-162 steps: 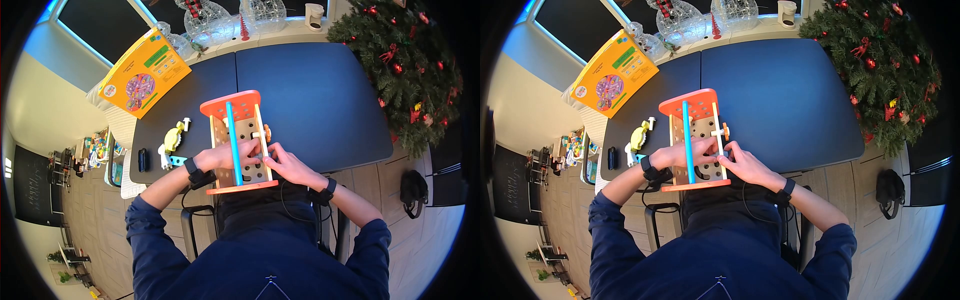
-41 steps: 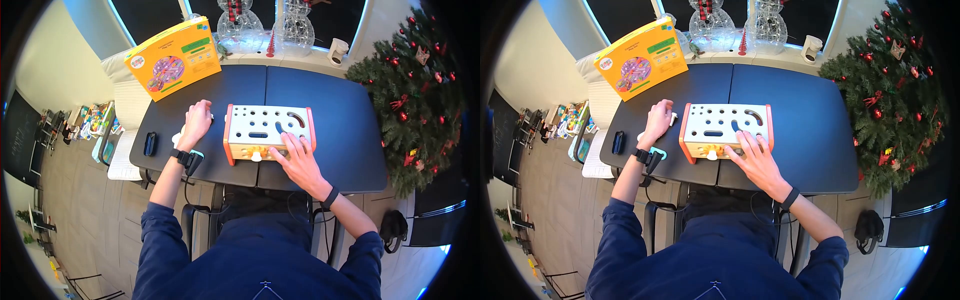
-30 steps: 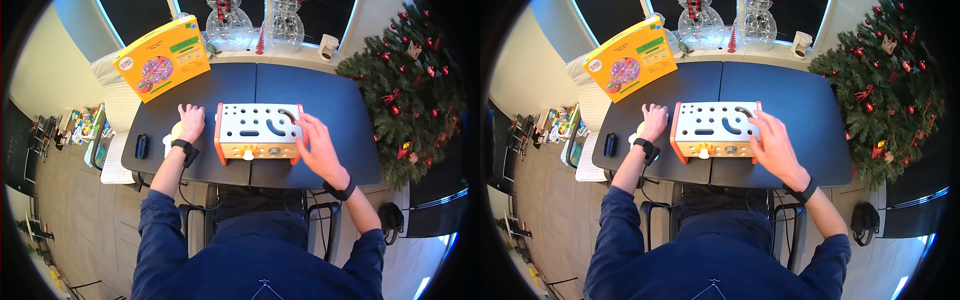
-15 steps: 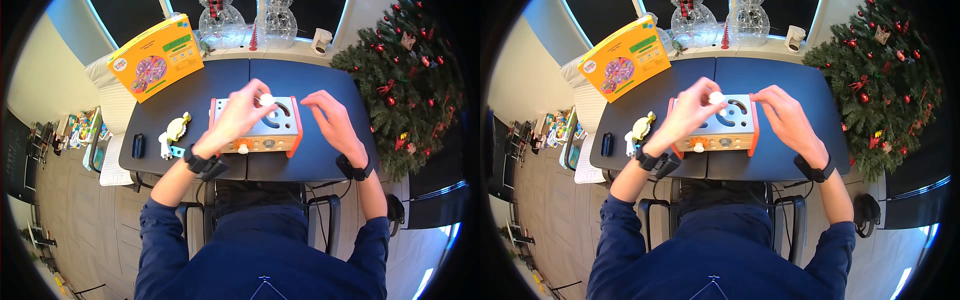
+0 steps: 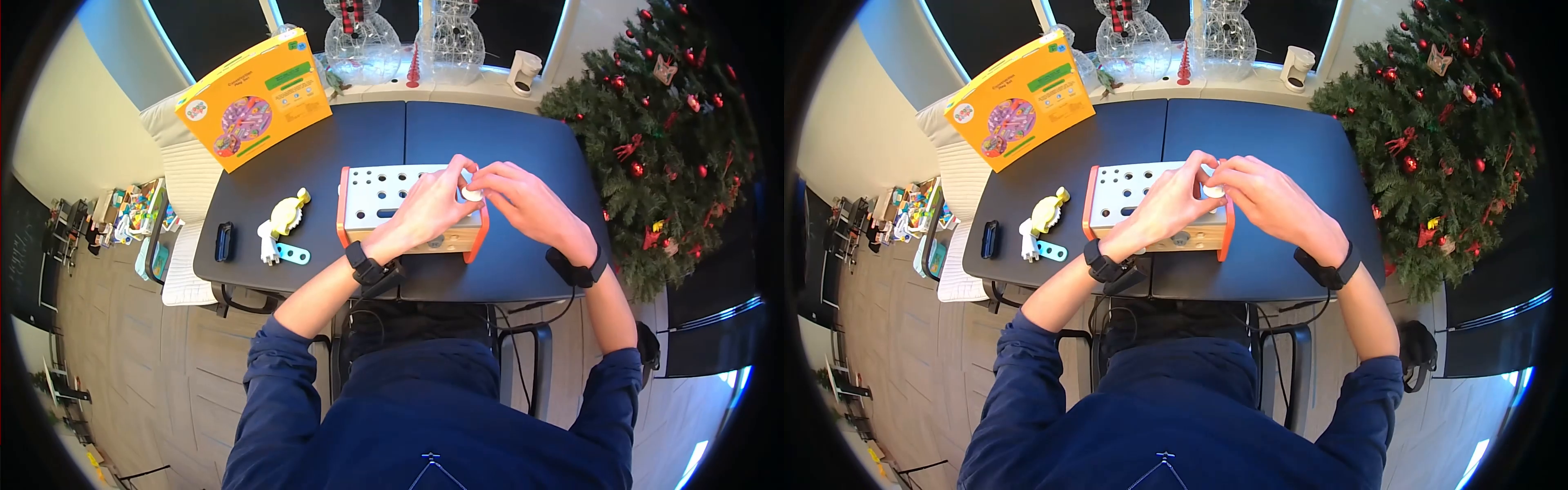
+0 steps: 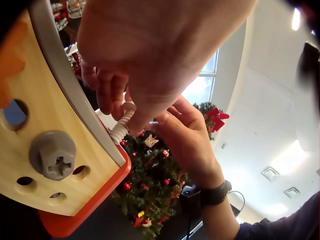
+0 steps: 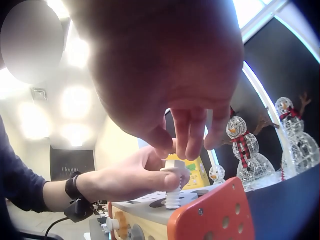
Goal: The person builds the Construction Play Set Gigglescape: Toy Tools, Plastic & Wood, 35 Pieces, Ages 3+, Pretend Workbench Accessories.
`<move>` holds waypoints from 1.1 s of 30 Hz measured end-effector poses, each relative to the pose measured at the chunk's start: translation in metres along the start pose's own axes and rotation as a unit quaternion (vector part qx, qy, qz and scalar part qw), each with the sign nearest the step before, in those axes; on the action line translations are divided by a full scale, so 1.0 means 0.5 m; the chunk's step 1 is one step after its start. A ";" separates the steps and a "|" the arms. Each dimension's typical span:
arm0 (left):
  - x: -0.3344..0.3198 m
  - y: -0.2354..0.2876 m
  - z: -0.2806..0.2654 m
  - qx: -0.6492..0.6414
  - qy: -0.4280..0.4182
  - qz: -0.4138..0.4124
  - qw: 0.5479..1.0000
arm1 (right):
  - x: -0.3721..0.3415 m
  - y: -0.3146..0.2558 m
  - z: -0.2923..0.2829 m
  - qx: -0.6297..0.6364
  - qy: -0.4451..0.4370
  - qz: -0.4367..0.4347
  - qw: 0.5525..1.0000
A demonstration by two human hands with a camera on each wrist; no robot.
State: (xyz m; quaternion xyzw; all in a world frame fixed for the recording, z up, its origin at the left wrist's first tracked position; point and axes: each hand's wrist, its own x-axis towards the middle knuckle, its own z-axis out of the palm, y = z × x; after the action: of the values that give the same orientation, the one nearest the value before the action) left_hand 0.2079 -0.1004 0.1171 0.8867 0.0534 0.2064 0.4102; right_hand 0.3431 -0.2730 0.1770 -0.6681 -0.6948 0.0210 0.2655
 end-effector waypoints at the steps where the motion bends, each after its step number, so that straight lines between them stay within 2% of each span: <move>1: -0.001 -0.001 0.000 0.002 -0.002 -0.001 1.000 | 0.002 0.002 0.000 -0.004 -0.009 -0.003 1.000; 6: -0.001 0.008 -0.014 0.002 -0.029 -0.024 0.999 | 0.011 0.004 0.000 -0.004 -0.027 -0.013 1.000; 17: -0.007 0.002 -0.029 -0.044 -0.057 0.014 0.997 | 0.038 -0.011 -0.009 -0.079 -0.088 0.014 0.993; 24: -0.007 -0.008 -0.026 -0.021 -0.054 0.018 0.998 | 0.052 -0.018 -0.004 -0.045 -0.096 -0.002 0.994; 27: -0.007 0.016 -0.043 -0.010 -0.111 -0.040 0.993 | 0.050 -0.008 -0.006 -0.039 -0.098 -0.033 0.994; 30: -0.008 -0.008 -0.037 -0.032 -0.094 0.002 0.995 | 0.049 -0.009 -0.016 -0.026 -0.107 -0.040 0.993; 32: -0.011 -0.013 -0.039 -0.050 -0.099 0.002 0.994 | 0.047 -0.006 -0.016 -0.007 -0.095 -0.060 0.994; 33: -0.012 -0.014 -0.040 -0.058 -0.102 0.003 0.993 | 0.047 -0.010 -0.018 -0.005 -0.108 -0.041 0.993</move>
State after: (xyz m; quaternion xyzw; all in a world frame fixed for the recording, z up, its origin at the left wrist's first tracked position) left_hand 0.1950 -0.0831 0.1213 0.8779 -0.0035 0.1192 0.4638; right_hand 0.3430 -0.2543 0.1946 -0.6340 -0.7464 0.0789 0.1865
